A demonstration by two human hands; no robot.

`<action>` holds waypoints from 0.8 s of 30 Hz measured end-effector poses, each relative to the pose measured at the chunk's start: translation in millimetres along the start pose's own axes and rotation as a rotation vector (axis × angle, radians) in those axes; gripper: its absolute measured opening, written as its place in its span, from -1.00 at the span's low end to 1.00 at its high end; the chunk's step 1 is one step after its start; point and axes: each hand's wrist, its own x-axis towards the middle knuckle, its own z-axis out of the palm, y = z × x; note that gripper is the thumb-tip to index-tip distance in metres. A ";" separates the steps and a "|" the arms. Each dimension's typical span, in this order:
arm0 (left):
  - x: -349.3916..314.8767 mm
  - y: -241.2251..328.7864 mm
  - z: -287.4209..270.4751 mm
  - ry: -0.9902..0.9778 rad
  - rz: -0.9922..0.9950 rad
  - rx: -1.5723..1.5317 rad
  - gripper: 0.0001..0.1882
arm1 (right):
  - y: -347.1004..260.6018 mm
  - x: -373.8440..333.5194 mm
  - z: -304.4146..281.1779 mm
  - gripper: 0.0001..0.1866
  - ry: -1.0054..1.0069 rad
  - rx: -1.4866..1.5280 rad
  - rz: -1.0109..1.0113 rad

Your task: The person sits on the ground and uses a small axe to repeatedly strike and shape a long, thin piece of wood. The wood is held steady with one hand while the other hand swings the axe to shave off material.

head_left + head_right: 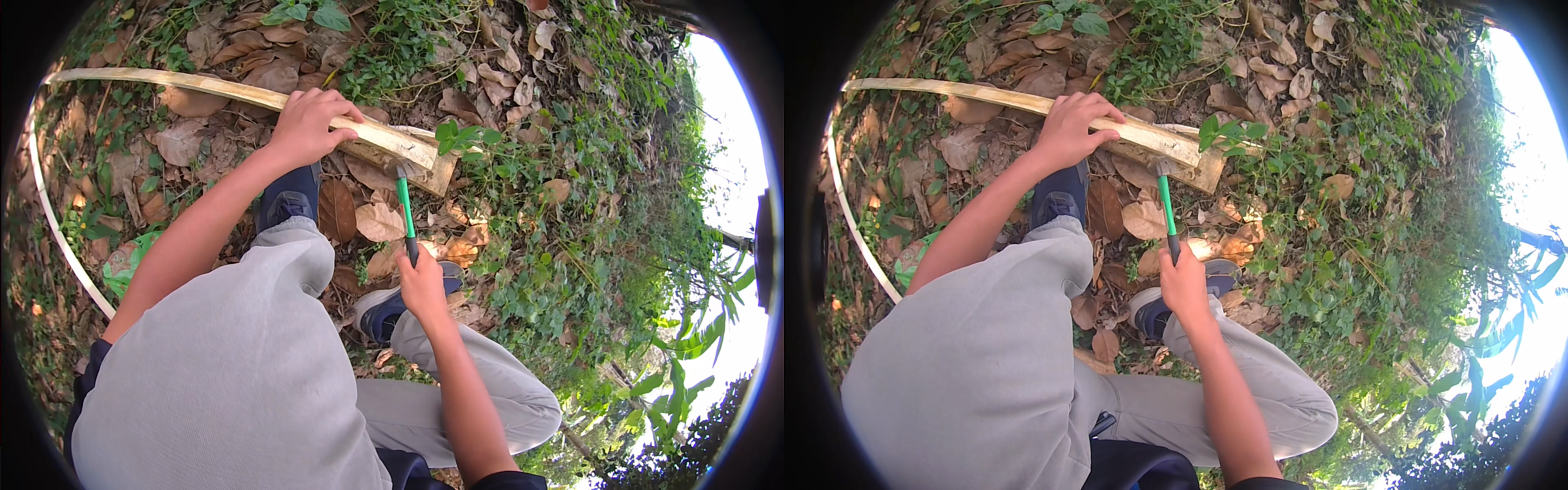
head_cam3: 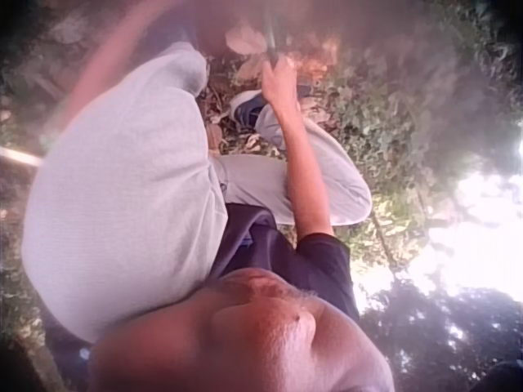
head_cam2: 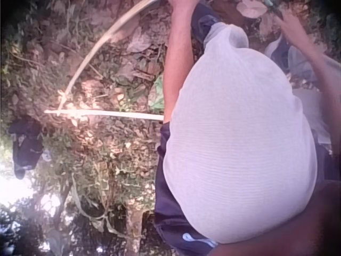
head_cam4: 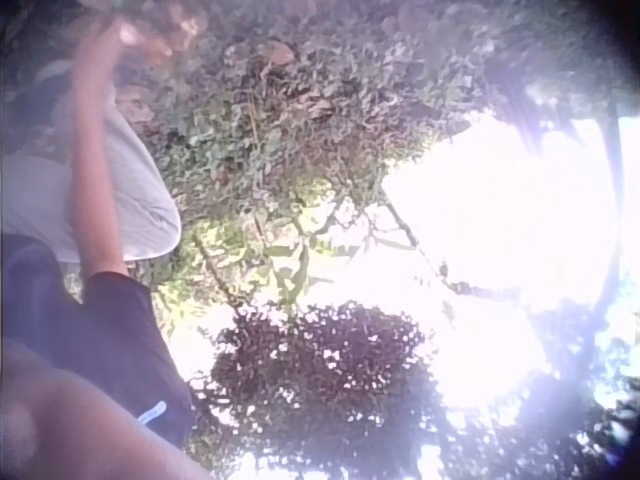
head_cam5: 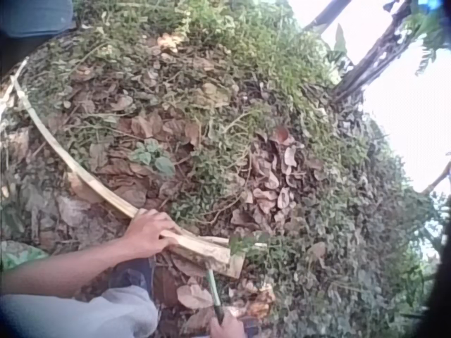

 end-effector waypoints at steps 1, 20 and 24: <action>0.2 -0.3 0.1 -0.002 -0.001 -0.002 -0.75 | 1.7 -1.0 4.5 -0.66 0.004 0.023 -0.014; 0.1 -0.2 0.0 0.007 0.001 0.003 -0.75 | -36.0 -5.7 -24.7 -0.71 0.245 0.009 -0.165; -0.2 0.7 -0.3 0.007 -0.001 0.009 -0.75 | -26.4 -10.1 -7.2 -0.64 0.075 -0.061 0.004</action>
